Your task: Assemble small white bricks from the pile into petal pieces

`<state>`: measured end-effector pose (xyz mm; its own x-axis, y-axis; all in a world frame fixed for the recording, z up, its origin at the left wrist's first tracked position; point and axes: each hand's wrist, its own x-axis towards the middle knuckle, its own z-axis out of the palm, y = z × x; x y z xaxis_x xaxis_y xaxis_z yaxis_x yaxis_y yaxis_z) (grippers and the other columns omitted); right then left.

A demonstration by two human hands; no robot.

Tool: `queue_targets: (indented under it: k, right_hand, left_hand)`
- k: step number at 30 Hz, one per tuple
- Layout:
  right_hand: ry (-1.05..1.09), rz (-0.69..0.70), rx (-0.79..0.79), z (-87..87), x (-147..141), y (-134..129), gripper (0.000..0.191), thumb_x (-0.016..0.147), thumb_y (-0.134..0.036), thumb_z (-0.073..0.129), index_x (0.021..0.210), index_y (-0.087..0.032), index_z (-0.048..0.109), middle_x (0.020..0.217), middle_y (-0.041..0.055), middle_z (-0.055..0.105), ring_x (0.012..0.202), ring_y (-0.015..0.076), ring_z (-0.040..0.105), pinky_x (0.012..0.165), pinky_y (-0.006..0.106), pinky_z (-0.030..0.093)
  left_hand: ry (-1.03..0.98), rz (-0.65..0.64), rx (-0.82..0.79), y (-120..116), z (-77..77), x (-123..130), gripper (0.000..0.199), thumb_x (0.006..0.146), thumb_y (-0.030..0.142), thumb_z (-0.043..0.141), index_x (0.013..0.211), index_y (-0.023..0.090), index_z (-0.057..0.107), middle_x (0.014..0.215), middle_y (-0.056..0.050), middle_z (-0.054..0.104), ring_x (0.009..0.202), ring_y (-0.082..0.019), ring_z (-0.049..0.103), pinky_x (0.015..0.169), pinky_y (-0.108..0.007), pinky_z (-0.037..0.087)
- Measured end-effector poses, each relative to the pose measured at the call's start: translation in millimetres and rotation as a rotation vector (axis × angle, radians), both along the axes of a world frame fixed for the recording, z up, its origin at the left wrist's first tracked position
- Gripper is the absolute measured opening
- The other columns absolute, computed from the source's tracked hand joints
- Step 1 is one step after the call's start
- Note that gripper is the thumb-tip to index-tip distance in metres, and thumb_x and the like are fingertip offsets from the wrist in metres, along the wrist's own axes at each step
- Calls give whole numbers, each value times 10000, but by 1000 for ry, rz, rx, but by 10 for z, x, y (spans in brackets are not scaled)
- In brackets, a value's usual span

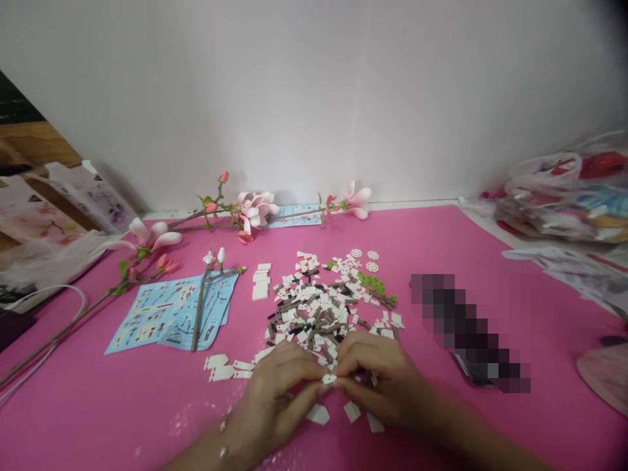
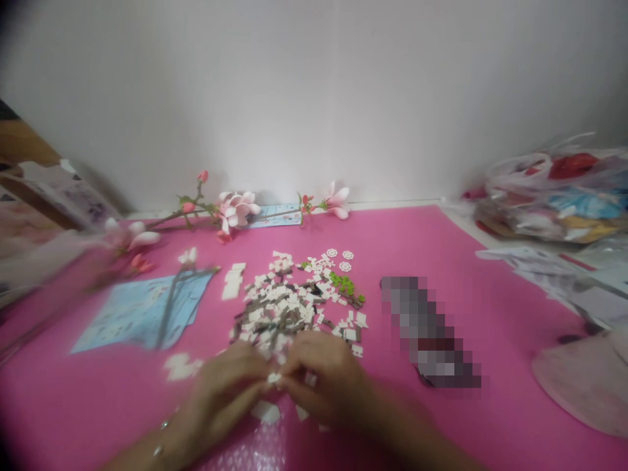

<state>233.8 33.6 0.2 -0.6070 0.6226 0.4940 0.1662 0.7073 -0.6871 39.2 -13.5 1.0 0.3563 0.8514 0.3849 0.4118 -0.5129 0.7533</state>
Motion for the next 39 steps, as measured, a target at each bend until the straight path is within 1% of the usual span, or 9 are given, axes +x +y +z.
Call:
queue_targets:
  k: [8,15,18,23,26,30,34,36,39]
  right_hand:
    - [27,46,20,21,-7,-13,143,832,-169,596,701,-154,650,598,41,627,613,134,564,583,245,449]
    - [29,66,-7,-3,-2,-12,129,836,-186,599,724,-163,659,620,33,631,622,130,561,595,243,447]
    - [-23,7,-78,43,42,32,138,856,-194,566,762,-162,662,653,29,632,635,127,565,606,241,441]
    - [-290,-191,-332,95,183,160,148,833,-169,554,729,-174,659,655,-1,606,583,106,541,531,206,393]
    - [-373,-187,-408,94,265,208,133,793,-132,556,754,-189,669,654,-15,620,561,98,545,506,190,377]
    - [-474,-138,-381,126,322,211,174,738,-77,547,726,-199,670,669,-27,646,587,96,566,533,186,381]
    - [-573,-91,-379,145,354,188,167,733,-83,548,694,-188,672,705,-5,684,615,110,586,542,196,374]
    - [-610,-83,-396,126,375,188,175,721,-75,540,673,-185,668,680,-4,682,584,110,579,515,197,353]
    - [-639,-140,-394,93,403,208,174,714,-76,526,656,-187,646,596,-20,643,527,104,543,485,200,314]
  left_hand:
    - [-1,-44,37,-10,-3,-17,107,840,141,571,905,179,648,748,-56,646,709,-167,557,637,-272,411]
    - [17,-66,3,-18,18,-40,121,833,131,557,902,181,643,752,-58,650,719,-179,557,645,-298,411]
    - [-60,29,-96,-4,43,-32,88,826,138,569,840,185,642,732,-49,657,695,-176,576,629,-293,426]
    - [-264,237,-358,44,75,-73,122,826,212,582,724,179,641,682,-30,637,639,-163,576,589,-263,434]
    - [-413,310,-501,70,50,-106,128,807,249,614,702,179,636,670,-10,623,651,-152,563,602,-244,423]
    - [-653,404,-642,110,3,-100,118,768,255,661,694,176,616,608,32,572,574,-108,505,567,-213,384]
    - [-849,386,-750,150,-18,-83,108,747,249,681,717,167,619,577,42,570,519,-86,462,552,-206,377]
    - [-882,366,-778,161,-28,-88,97,752,244,682,752,164,629,601,34,595,534,-89,475,571,-211,390]
    - [-885,369,-814,160,-46,-100,102,760,244,682,784,158,633,641,14,627,573,-105,515,614,-231,413]
